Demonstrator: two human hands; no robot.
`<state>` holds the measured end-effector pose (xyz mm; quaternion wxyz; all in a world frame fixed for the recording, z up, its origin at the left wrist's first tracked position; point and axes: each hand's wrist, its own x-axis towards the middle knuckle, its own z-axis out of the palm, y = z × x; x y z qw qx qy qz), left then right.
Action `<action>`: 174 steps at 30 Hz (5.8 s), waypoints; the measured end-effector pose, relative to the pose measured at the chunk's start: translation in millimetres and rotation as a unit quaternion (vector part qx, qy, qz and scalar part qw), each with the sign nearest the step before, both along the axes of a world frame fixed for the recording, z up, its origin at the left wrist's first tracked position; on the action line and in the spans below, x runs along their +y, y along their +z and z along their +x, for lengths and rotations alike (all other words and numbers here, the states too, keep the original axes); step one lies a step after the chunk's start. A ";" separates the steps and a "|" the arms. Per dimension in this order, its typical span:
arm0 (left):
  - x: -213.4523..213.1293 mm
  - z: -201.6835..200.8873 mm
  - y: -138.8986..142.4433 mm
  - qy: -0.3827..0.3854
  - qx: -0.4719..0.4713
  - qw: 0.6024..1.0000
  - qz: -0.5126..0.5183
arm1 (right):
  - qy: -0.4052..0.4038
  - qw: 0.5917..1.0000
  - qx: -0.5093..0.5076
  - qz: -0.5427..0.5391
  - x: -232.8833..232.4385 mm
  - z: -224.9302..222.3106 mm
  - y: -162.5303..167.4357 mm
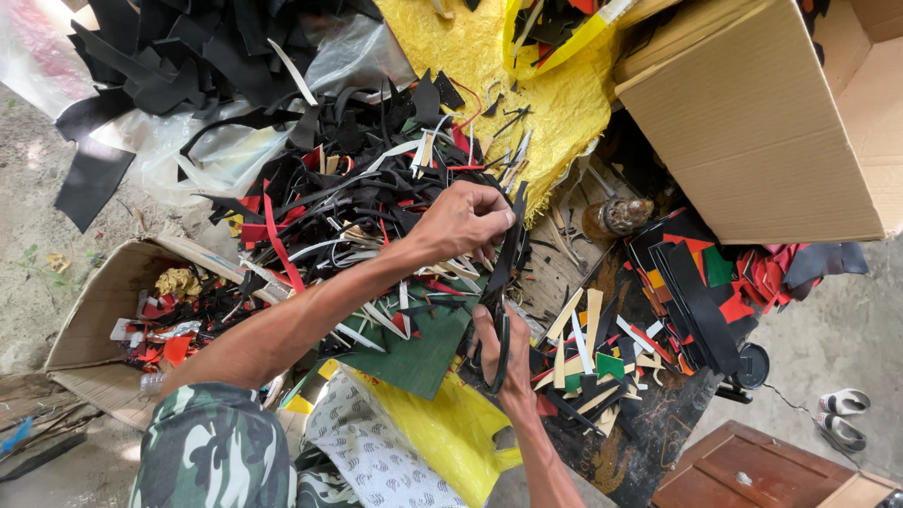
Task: The person uses shears to cut various pieces of colored material, including black, red, and beige, into smaller strips and shapes. The cut pieces are dropped onto a yellow tarp on the work surface, accumulating in a pile.
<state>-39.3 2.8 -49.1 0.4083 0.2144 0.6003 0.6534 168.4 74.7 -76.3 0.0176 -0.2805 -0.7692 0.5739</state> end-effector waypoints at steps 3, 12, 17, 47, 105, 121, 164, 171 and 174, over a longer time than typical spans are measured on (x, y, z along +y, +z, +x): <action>-2.4 9.7 3.2 0.028 0.052 0.998 -0.009 | -0.019 1.000 -0.021 0.006 -1.0 -0.3 -1.9; -4.9 14.3 7.8 0.035 0.061 0.997 -0.011 | -0.007 1.000 -0.009 0.010 -0.2 6.1 -5.6; -1.8 14.5 4.7 0.031 0.065 0.997 0.000 | -0.010 1.000 -0.006 0.025 1.0 7.2 -10.0; -4.6 26.6 3.3 0.026 0.134 0.990 -0.035 | -0.067 0.998 0.010 -0.014 -5.7 12.8 -32.4; -27.8 -83.2 17.4 -0.034 0.002 0.999 -0.040 | -0.079 0.996 -0.002 0.051 43.1 34.2 8.1; -196.8 -95.4 104.5 -0.258 0.205 0.906 -0.266 | -0.096 0.993 -0.004 0.062 54.5 38.6 6.7; -84.0 -69.9 32.0 0.215 -0.008 0.963 0.162 | -0.029 0.997 0.050 -0.055 -7.9 -1.8 4.5; -75.5 -67.2 20.0 0.195 -0.029 0.973 0.120 | 0.083 0.989 0.094 -0.075 -4.4 2.8 7.5; -73.0 -63.7 17.5 0.182 0.012 0.980 0.083 | 0.082 0.994 0.047 -0.055 -2.4 2.4 8.3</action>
